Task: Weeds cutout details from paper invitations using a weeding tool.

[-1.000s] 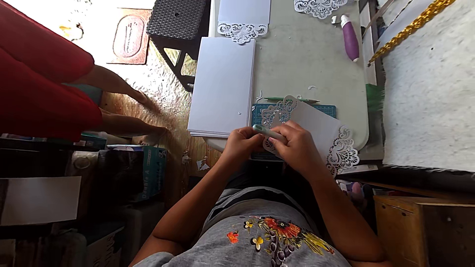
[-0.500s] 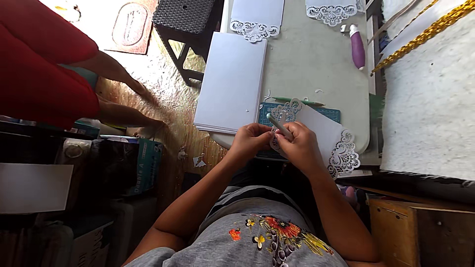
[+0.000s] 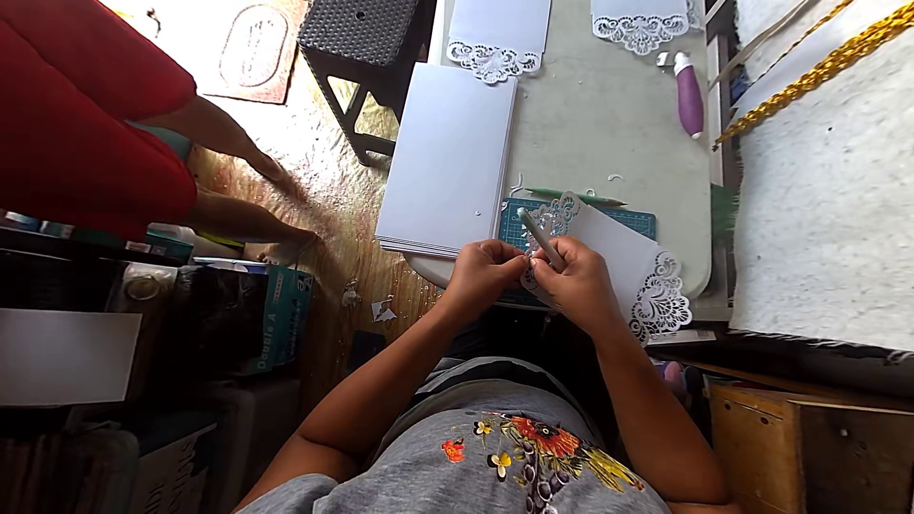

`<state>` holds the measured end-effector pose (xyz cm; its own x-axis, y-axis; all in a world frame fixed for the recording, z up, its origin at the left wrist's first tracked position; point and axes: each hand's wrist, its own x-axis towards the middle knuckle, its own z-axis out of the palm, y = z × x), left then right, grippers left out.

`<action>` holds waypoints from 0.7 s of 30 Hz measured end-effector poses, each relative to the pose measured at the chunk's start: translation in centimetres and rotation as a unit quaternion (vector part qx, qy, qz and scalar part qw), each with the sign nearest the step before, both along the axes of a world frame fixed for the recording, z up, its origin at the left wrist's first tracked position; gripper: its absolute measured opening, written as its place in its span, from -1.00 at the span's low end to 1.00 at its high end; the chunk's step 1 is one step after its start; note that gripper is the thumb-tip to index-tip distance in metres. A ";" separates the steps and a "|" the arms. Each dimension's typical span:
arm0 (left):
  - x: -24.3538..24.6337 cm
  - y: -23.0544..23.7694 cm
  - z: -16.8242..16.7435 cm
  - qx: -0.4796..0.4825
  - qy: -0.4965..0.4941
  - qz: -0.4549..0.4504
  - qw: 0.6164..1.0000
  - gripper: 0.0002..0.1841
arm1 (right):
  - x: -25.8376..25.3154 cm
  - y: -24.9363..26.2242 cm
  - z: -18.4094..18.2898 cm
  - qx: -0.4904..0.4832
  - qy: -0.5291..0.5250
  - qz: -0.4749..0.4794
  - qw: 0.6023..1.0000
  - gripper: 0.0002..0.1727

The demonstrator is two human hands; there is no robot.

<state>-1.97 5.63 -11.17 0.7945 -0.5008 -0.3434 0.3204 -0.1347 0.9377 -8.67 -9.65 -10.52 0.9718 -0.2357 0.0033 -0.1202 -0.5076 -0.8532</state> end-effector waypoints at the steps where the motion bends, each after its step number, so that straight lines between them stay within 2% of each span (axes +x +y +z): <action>1: 0.0 -0.1 0.0 0.000 0.003 0.003 1.000 -0.94 | 0.0 0.0 0.0 0.004 0.003 0.001 1.000 -0.97; 9: 0.3 -0.6 0.5 0.001 0.020 0.020 1.000 -0.96 | 0.1 0.0 0.2 0.020 0.023 -0.002 1.000 -0.96; 15: -0.4 0.3 0.4 0.016 -0.044 -0.025 0.999 -0.91 | 0.1 -0.2 0.3 0.040 0.031 -0.006 0.999 -0.97; 18: -0.5 0.3 0.4 0.031 -0.074 -0.043 0.996 -0.82 | 0.1 -0.5 0.4 0.049 0.035 -0.004 0.998 -0.97; 21: -0.7 0.1 0.3 0.058 -0.096 -0.026 0.993 -0.91 | 0.1 -0.6 0.4 0.052 0.044 0.000 0.998 -0.99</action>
<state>-2.64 5.74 -10.83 0.8251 -0.5081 -0.2470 0.1280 -0.2578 0.9577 -8.59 -10.24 -10.11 0.9673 -0.2301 -0.1065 -0.1970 -0.4174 -0.8871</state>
